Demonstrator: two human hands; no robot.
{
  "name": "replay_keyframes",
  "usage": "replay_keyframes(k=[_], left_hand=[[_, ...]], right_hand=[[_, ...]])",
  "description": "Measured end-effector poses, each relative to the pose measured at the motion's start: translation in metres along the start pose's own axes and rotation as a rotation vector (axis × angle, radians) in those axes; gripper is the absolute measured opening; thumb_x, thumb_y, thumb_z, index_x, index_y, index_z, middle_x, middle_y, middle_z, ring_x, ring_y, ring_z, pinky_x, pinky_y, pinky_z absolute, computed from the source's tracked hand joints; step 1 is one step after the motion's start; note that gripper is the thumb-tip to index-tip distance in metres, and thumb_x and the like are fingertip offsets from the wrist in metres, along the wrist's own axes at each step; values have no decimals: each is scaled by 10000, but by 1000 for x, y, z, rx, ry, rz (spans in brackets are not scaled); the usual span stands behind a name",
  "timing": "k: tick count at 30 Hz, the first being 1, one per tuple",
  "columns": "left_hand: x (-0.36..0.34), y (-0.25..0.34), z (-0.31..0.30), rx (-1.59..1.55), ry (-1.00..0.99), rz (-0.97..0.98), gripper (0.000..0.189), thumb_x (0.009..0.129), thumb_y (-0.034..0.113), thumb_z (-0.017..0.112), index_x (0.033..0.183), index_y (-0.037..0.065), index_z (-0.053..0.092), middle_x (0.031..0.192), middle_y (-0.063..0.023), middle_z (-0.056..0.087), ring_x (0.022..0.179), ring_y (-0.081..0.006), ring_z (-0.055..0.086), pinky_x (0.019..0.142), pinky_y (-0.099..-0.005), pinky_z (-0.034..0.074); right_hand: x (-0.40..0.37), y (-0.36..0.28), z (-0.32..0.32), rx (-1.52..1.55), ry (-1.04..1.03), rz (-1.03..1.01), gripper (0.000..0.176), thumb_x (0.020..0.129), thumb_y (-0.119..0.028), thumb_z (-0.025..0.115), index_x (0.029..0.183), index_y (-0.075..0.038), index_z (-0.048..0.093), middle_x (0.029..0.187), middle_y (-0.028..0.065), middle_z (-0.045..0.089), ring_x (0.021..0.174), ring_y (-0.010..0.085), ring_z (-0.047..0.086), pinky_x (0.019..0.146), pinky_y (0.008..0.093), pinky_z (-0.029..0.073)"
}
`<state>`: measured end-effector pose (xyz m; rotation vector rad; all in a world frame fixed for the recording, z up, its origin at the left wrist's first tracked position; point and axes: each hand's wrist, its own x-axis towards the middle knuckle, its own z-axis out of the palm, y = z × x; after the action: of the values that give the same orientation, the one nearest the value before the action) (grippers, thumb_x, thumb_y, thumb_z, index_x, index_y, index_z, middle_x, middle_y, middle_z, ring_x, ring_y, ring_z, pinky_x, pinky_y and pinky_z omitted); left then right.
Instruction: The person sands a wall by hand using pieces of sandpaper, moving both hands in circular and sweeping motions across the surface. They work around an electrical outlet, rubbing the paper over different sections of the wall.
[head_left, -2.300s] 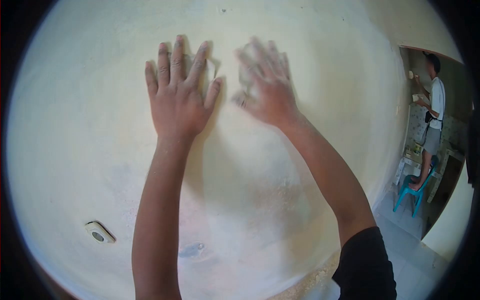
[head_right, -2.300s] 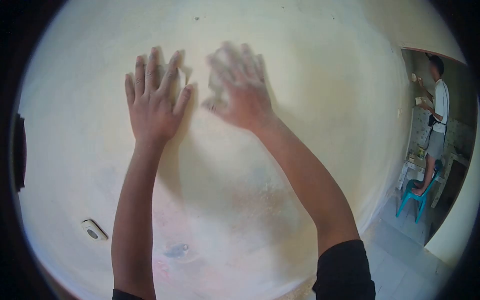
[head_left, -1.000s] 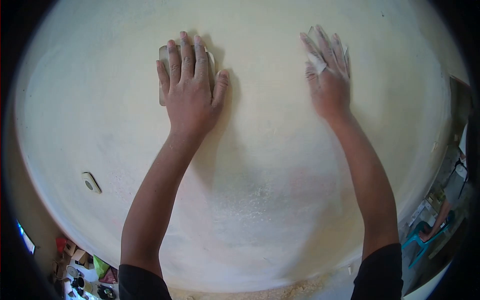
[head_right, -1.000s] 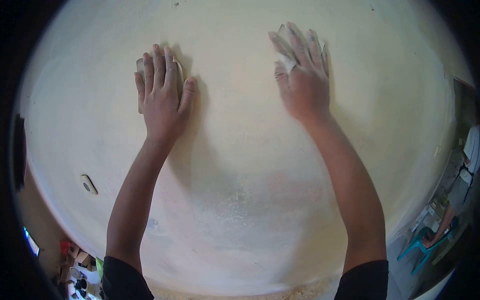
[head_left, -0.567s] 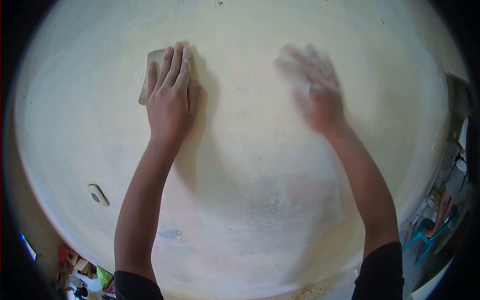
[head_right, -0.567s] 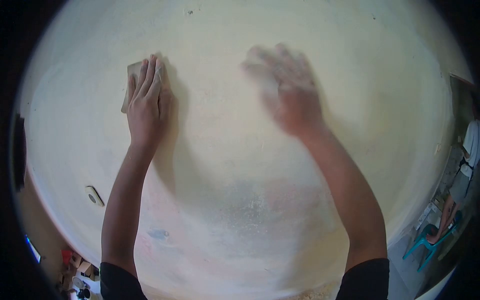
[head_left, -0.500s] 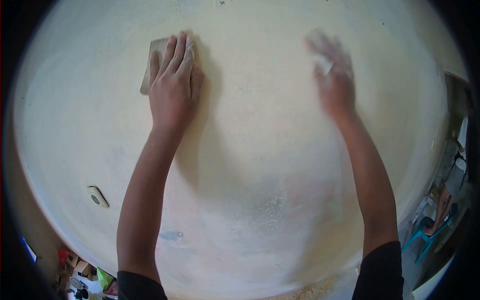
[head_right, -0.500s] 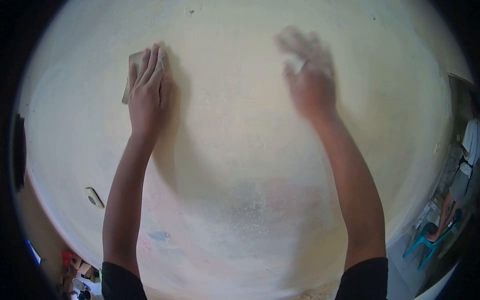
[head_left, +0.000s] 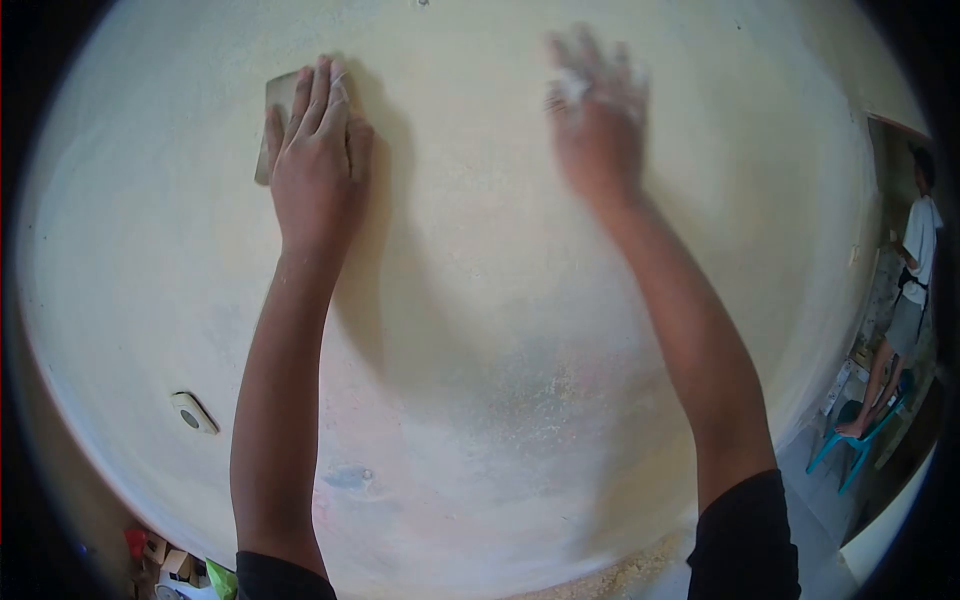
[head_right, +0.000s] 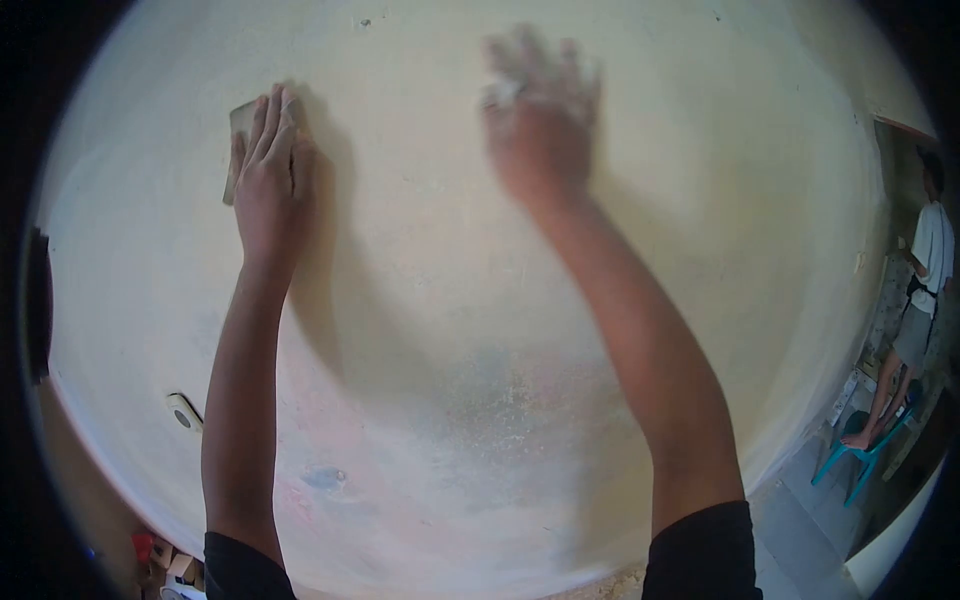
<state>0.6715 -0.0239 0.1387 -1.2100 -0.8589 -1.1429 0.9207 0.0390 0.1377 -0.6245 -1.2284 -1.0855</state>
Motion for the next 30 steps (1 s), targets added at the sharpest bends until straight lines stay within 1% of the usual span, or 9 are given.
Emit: replay_keyframes(k=[3,4,6,11,14,18,21,26,30], left_hand=[[-24,-4,-16,9,-59,-30,454,955,167,439,1385,27,473,1483,-98,423,1410,-266,331,1171,-492,193],[-33,-8,-23,15,-82,-41,455,954,161,434,1389,30,471,1485,-103,418,1411,-269,329,1170,-492,193],[-51,-19,-32,60,-122,-55,471,947,118,421,1408,25,447,1498,-112,401,1419,-282,314,1166,-506,190],[-38,-14,-23,39,-86,-95,470,957,119,426,1414,13,435,1505,-113,390,1432,-286,287,1159,-538,180],[-13,18,-6,35,-58,-93,438,964,133,432,1379,0,474,1495,-113,403,1425,-292,298,1157,-539,188],[14,69,20,-1,-17,-35,406,961,148,453,1328,-15,519,1482,-117,419,1410,-300,325,1154,-546,187],[24,107,30,-41,-26,-11,415,953,144,463,1332,-16,515,1481,-122,420,1408,-296,331,1153,-556,177],[2,167,34,-50,-116,51,462,926,133,486,1364,-15,483,1473,-135,430,1405,-303,340,1147,-567,178],[10,195,46,-5,-126,87,502,923,114,459,1413,8,431,1499,-121,396,1428,-285,296,1164,-531,163]], right_hand=[[-41,-70,-11,264,-150,-266,389,900,-226,544,1287,-220,589,1439,41,480,1375,335,362,1170,545,173],[-57,-79,-23,306,-283,-392,451,881,-248,589,1326,-308,555,1481,-16,428,1373,289,376,1169,515,204],[-62,-58,-29,451,-347,-490,468,853,-221,619,1308,-318,572,1469,-50,445,1368,258,390,1172,489,223],[-2,49,-29,144,-128,-236,450,867,-156,564,1308,-243,571,1449,-26,469,1366,284,388,1171,508,211],[-27,31,-30,126,-130,-157,440,866,-158,566,1304,-198,574,1462,15,455,1371,311,376,1162,558,199],[-88,29,-64,540,-452,-442,509,803,-142,635,1294,-269,593,1435,-7,489,1361,302,398,1170,531,210],[-53,96,-66,290,-310,-393,434,853,-181,595,1274,-283,601,1413,-35,508,1348,252,419,1168,491,239],[-52,181,-69,80,-94,-19,502,835,-105,589,1320,-238,575,1450,17,468,1354,346,390,1166,539,201],[-106,145,-95,225,-367,-318,485,824,-192,627,1304,-242,582,1460,2,455,1384,298,360,1177,518,207]])
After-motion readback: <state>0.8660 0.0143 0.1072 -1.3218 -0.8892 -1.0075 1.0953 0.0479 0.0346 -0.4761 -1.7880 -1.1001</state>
